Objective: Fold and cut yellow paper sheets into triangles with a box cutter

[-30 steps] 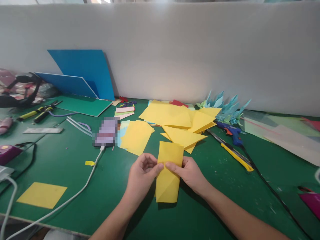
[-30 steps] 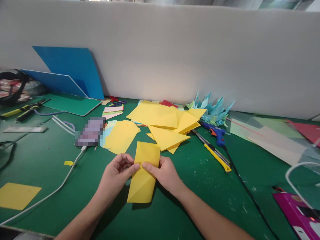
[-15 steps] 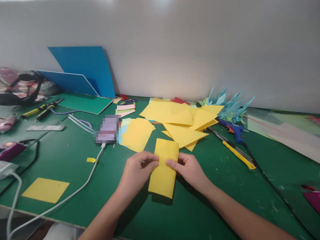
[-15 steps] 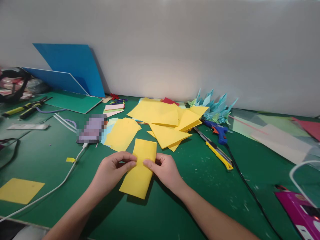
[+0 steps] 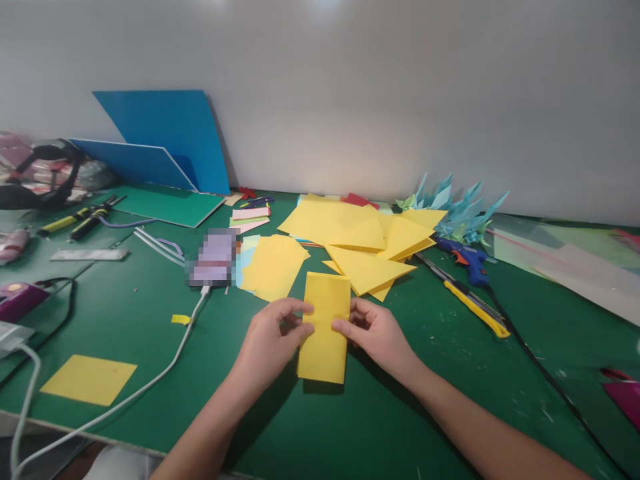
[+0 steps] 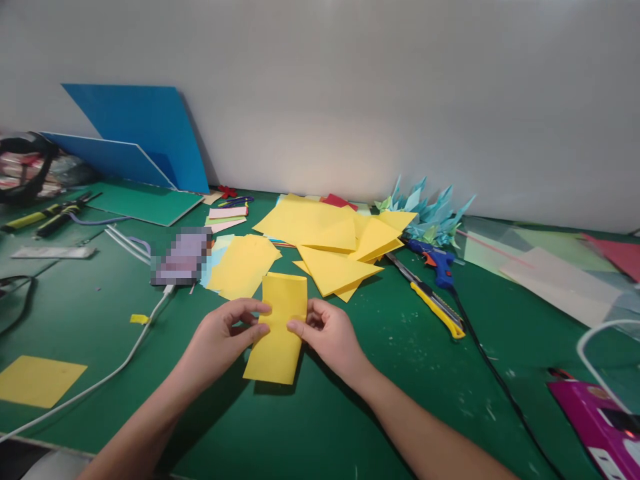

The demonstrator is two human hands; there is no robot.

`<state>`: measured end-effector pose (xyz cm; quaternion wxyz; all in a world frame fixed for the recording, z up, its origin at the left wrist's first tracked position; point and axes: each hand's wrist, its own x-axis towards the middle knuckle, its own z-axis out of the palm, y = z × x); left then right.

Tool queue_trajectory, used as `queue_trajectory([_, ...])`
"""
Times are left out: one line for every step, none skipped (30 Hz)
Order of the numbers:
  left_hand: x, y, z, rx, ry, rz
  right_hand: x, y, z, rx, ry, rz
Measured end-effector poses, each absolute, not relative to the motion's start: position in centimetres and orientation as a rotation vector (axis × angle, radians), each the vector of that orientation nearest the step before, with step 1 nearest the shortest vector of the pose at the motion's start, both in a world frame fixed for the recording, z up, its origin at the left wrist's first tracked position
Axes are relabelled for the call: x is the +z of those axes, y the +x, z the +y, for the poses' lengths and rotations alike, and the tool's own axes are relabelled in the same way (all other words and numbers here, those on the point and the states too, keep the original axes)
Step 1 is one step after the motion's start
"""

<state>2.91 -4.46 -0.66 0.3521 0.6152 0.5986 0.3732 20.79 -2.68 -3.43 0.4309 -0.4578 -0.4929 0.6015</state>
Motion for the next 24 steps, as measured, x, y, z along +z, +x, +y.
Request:
queue_trajectory([-0.65,2.90,-4.46,0.983,1.587,1.537,-3.45,20.85,-2.65,1.476,-1.171,-1.241])
queue_trajectory([-0.63,2.90,-4.46,1.001,1.578,1.519,-3.46,20.90,-2.63,1.461,-1.192,-1.247])
queue_trajectory([-0.61,2.92,-4.48,1.018,1.565,1.498,-3.47,20.95,-2.63,1.457,-1.204,-1.248])
queue_trajectory([-0.59,2.94,-4.50,1.032,1.549,1.476,-3.46,21.00,-2.63,1.464,-1.210,-1.245])
queue_trajectory([-0.57,2.96,-4.53,1.038,1.533,1.451,-3.44,21.03,-2.65,1.475,-1.211,-1.237])
queue_trajectory([-0.53,2.99,-4.56,1.040,1.518,1.425,-3.42,21.06,-2.67,1.487,-1.210,-1.229])
queue_trajectory([-0.48,3.01,-4.60,1.039,1.505,1.398,-3.38,21.09,-2.70,1.498,-1.209,-1.224])
queue_trajectory([-0.43,3.03,-4.65,1.035,1.493,1.374,-3.35,21.12,-2.72,1.507,-1.208,-1.223])
queue_trajectory([-0.38,3.03,-4.69,1.031,1.484,1.352,-3.32,21.14,-2.74,1.511,-1.207,-1.224])
queue_trajectory([-0.32,3.03,-4.74,1.028,1.475,1.336,-3.30,21.17,-2.76,1.513,-1.206,-1.228])
queue_trajectory([-0.27,3.01,-4.78,1.024,1.468,1.325,-3.28,21.21,-2.76,1.513,-1.205,-1.236])
queue_trajectory([-0.23,2.99,-4.82,1.020,1.464,1.316,-3.28,21.24,-2.75,1.513,-1.204,-1.246])
queue_trajectory([-0.19,2.98,-4.86,1.012,1.463,1.308,-3.28,21.28,-2.74,1.508,-1.200,-1.253])
queue_trajectory([-0.16,2.97,-4.90,0.998,1.467,1.297,-3.29,21.31,-2.71,1.501,-1.192,-1.256])
queue_trajectory([-0.13,2.97,-4.93,0.982,1.473,1.285,-3.30,21.34,-2.69,1.490,-1.182,-1.253])
queue_trajectory([-0.11,2.98,-4.97,0.965,1.478,1.273,-3.31,21.36,-2.66,1.475,-1.172,-1.247])
queue_trajectory([-0.09,3.01,-5.00,0.949,1.483,1.263,-3.33,21.39,-2.63,1.457,-1.165,-1.237])
queue_trajectory([-0.07,3.04,-5.03,0.935,1.487,1.258,-3.36,21.41,-2.61,1.439,-1.163,-1.229])
queue_trajectory([-0.06,3.09,-5.06,0.921,1.490,1.259,-3.39,21.43,-2.60,1.423,-1.167,-1.224])
queue_trajectory([-0.05,3.13,-5.08,0.905,1.493,1.266,-3.43,21.44,-2.59,1.410,-1.174,-1.226])
queue_trajectory([-0.04,3.17,-5.10,0.884,1.496,1.276,-3.46,21.45,-2.59,1.397,-1.181,-1.230])
queue_trajectory([-0.03,3.21,-5.12,0.859,1.499,1.286,-3.49,21.46,-2.60,1.387,-1.188,-1.236])
queue_trajectory([-0.02,3.23,-5.14,0.834,1.501,1.293,-3.49,21.45,-2.62,1.377,-1.192,-1.241])
queue_trajectory([-0.02,3.25,-5.15,0.811,1.503,1.296,-3.46,21.44,-2.65,1.372,-1.196,-1.244])
